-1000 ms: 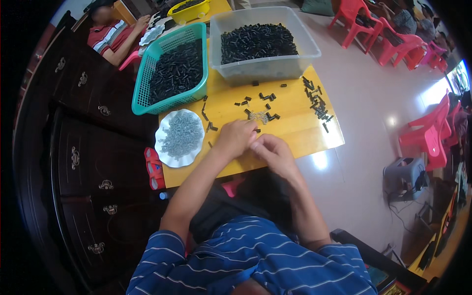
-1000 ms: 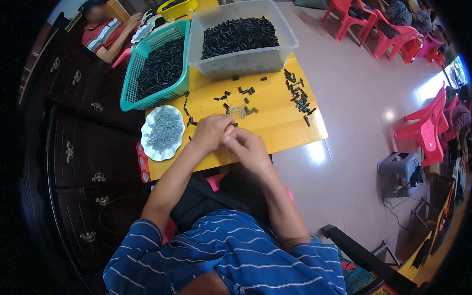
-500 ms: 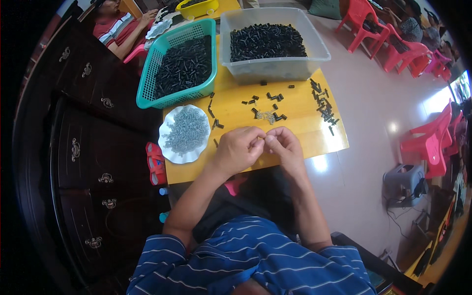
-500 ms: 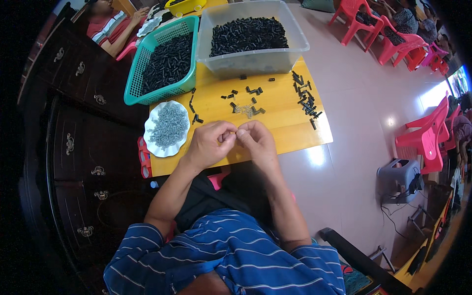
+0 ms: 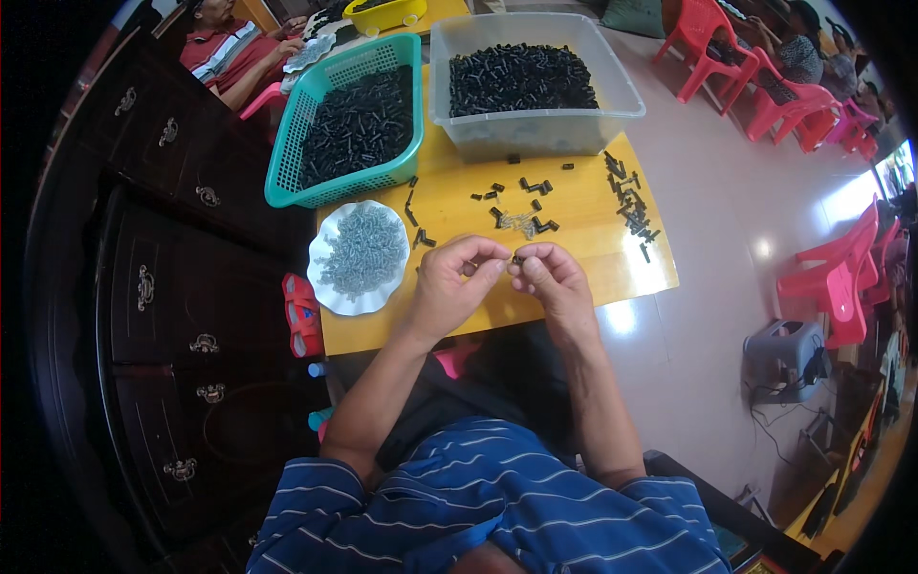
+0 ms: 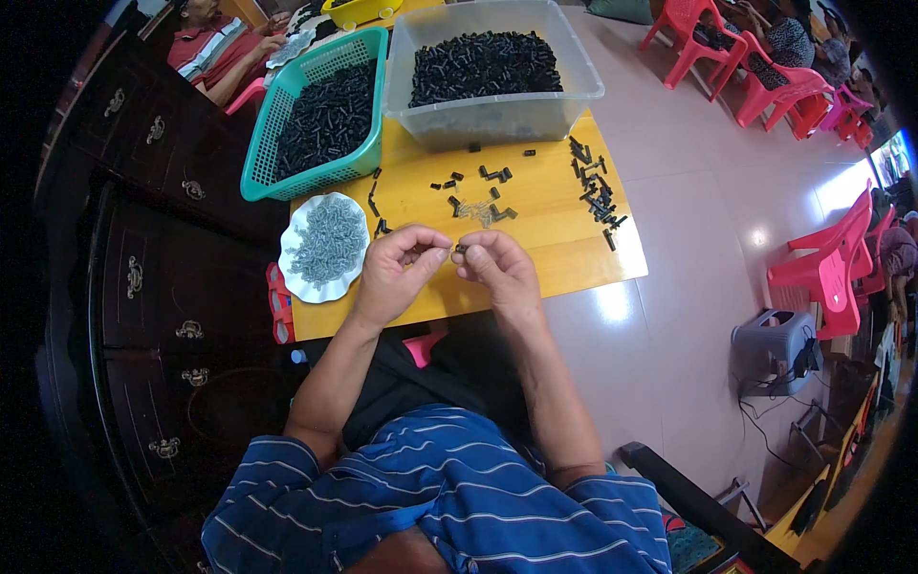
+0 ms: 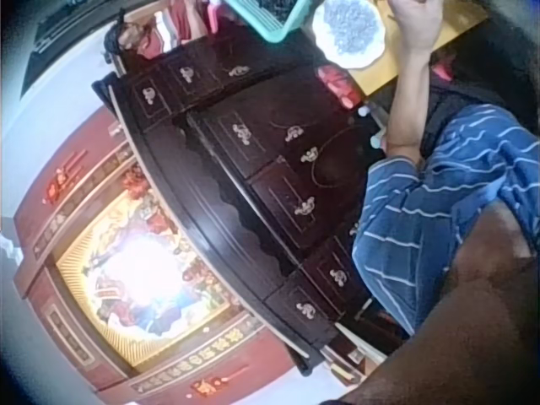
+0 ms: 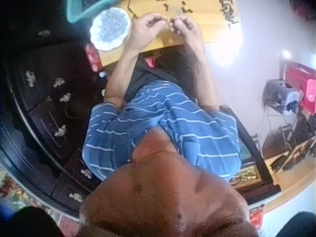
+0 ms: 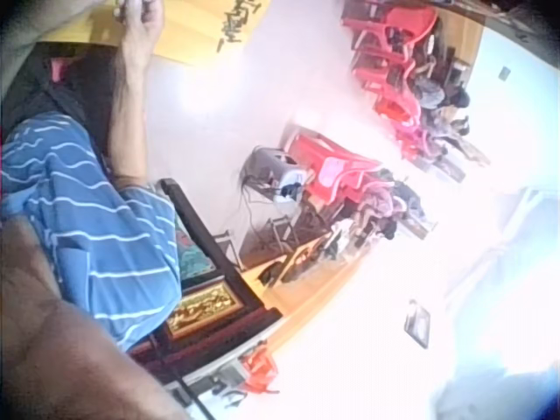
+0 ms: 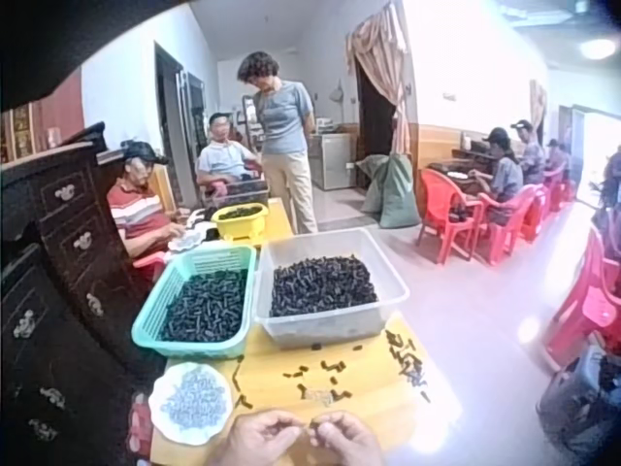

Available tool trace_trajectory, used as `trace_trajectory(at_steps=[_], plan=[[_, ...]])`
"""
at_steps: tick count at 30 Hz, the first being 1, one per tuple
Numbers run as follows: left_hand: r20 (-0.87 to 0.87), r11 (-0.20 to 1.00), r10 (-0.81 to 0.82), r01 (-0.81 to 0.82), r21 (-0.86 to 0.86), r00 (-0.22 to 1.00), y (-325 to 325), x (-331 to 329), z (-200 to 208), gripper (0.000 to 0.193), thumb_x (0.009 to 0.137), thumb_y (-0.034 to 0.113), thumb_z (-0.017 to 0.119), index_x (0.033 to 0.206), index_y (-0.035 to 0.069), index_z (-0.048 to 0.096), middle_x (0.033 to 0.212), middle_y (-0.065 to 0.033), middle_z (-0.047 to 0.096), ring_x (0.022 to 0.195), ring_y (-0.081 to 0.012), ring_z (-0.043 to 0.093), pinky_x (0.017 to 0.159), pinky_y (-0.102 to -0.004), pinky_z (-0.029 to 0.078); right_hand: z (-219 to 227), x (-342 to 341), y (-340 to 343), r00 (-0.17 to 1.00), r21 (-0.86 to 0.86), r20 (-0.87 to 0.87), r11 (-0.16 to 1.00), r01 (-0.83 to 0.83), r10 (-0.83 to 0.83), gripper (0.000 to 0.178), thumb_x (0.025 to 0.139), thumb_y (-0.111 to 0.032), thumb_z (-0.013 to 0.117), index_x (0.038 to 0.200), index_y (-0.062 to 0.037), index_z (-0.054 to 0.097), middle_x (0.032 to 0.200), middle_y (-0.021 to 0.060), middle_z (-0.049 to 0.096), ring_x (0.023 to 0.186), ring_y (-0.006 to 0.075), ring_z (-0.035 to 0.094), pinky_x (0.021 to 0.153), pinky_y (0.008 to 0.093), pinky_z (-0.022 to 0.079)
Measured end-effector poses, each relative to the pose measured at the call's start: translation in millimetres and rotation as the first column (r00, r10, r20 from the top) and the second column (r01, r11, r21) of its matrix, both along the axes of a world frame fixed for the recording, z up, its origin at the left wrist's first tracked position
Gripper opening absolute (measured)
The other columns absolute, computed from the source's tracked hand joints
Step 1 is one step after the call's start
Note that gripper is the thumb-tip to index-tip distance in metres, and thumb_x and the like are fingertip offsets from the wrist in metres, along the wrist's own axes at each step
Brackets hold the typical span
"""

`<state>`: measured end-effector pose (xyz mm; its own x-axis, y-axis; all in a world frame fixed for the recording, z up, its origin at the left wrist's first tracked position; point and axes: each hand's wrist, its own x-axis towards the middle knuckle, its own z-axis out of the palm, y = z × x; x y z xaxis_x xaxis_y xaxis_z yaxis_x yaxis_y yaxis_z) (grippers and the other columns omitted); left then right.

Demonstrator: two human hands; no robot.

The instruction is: The person assembles small components by picking up metal pins and plastic caps by hand, inserting each pin into a cap, and placing the assembled pieces onto the table.

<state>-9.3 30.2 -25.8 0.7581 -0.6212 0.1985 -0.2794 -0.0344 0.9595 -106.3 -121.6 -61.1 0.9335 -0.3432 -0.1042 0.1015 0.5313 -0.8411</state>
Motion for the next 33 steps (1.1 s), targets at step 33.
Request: trace_trajectory(at_steps=[33], plan=[[0.731,0.875,-0.077,-0.306,0.375,0.678,-39.5,112.3,-56.2,0.027,0.083,0.004,0.071,0.110,0.007,0.069,0.107,-0.0131,0.072,0.101,-0.0353,0.066,0.089,-0.0462,0.054,6.3,-3.3,-4.6,0.992,0.022,-0.038,0.993,-0.118,0.119,0.017,0.102,-0.015,0.063,0.115,-0.0033,0.063,0.101,0.0040,0.069,0.096,0.0119,0.066,0.088,0.0281,0.053]])
